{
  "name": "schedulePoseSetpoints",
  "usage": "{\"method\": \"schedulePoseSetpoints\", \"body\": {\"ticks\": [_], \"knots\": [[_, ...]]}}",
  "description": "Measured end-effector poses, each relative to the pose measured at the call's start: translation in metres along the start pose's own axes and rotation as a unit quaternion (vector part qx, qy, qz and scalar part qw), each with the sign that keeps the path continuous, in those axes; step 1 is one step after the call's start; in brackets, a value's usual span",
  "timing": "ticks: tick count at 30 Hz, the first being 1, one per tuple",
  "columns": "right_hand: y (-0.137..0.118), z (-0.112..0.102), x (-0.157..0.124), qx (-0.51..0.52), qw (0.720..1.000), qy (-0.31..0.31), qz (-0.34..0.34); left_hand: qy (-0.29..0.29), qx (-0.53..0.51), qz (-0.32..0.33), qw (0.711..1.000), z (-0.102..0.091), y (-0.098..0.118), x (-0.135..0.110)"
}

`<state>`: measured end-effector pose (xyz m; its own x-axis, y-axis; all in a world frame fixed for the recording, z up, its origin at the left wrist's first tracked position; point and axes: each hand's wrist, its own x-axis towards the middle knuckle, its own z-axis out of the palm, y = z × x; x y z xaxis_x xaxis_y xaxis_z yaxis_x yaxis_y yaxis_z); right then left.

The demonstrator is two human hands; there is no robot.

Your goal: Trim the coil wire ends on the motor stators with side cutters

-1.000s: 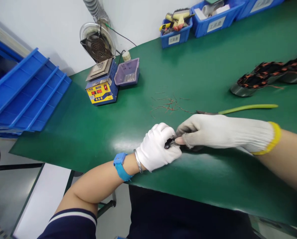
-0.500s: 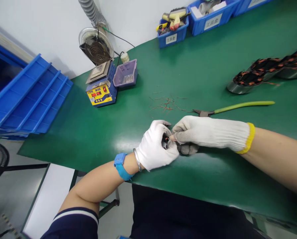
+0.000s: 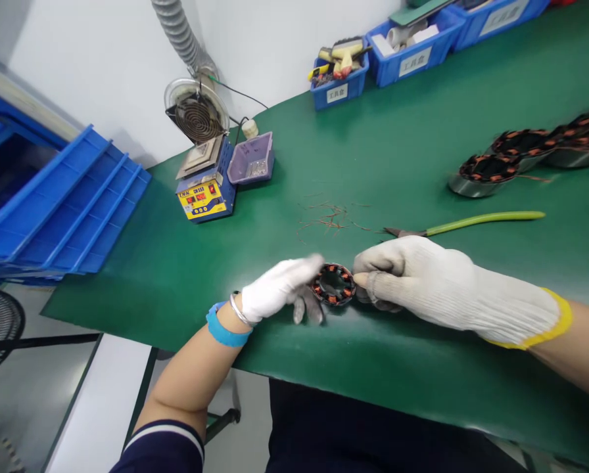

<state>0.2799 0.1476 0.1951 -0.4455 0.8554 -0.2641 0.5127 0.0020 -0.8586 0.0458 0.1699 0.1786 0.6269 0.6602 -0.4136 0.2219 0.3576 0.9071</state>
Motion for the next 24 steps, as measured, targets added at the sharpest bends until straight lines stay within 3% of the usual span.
{"method": "schedulePoseSetpoints", "body": {"ticks": [2,3,5,6,8,10,11,12,13,14,15,16,17,18,19,20,22,24], "knots": [[0.002,-0.002,0.000,0.019,1.000,-0.002,0.013,-0.035,0.003,-0.023,0.999,0.006,0.001,-0.003],[0.002,-0.002,0.000,0.031,0.999,0.000,0.023,-0.018,0.009,0.012,1.000,0.010,0.002,-0.004],[0.001,-0.002,0.001,0.071,0.997,0.014,0.037,0.058,0.056,0.152,0.985,0.018,0.001,-0.007],[0.000,-0.002,0.002,0.096,0.994,0.024,0.038,0.097,0.104,0.240,0.960,0.022,0.001,-0.009],[-0.005,-0.002,0.002,0.149,0.988,0.034,0.035,0.141,0.234,0.398,0.875,0.028,0.001,-0.015],[-0.008,-0.001,0.000,0.176,0.984,0.025,0.025,0.162,0.343,0.491,0.784,0.030,0.002,-0.021],[-0.009,-0.001,-0.002,0.171,0.985,0.021,0.017,0.189,0.353,0.505,0.764,0.030,0.002,-0.023],[-0.009,0.000,-0.004,0.152,0.988,0.020,0.009,0.226,0.331,0.492,0.773,0.028,0.003,-0.023],[-0.008,0.000,-0.005,0.124,0.992,0.023,-0.001,0.253,0.281,0.445,0.812,0.027,0.004,-0.022],[-0.006,0.001,-0.007,0.092,0.995,0.031,-0.015,0.248,0.210,0.365,0.872,0.024,0.005,-0.020],[-0.005,0.002,-0.008,0.058,0.997,0.042,-0.030,0.204,0.132,0.256,0.936,0.021,0.006,-0.017],[-0.003,0.002,-0.009,0.026,0.997,0.056,-0.044,0.124,0.062,0.141,0.980,0.018,0.007,-0.013],[-0.003,0.003,-0.009,0.000,0.996,0.067,-0.054,0.034,0.008,0.038,0.999,0.016,0.008,-0.011],[-0.002,0.003,-0.010,-0.017,0.995,0.074,-0.058,-0.039,-0.026,-0.033,0.998,0.015,0.009,-0.009],[-0.003,0.004,-0.010,-0.020,0.996,0.072,-0.054,-0.073,-0.043,-0.057,0.995,0.014,0.010,-0.008],[-0.004,0.004,-0.010,-0.006,0.997,0.062,-0.041,-0.070,-0.046,-0.031,0.996,0.015,0.010,-0.009],[-0.007,0.004,-0.010,0.074,0.997,0.031,-0.002,-0.015,-0.004,0.125,0.992,0.019,0.009,-0.015],[-0.009,0.002,-0.012,0.173,0.985,0.001,0.017,0.042,0.109,0.312,0.943,0.025,0.008,-0.024]]}}
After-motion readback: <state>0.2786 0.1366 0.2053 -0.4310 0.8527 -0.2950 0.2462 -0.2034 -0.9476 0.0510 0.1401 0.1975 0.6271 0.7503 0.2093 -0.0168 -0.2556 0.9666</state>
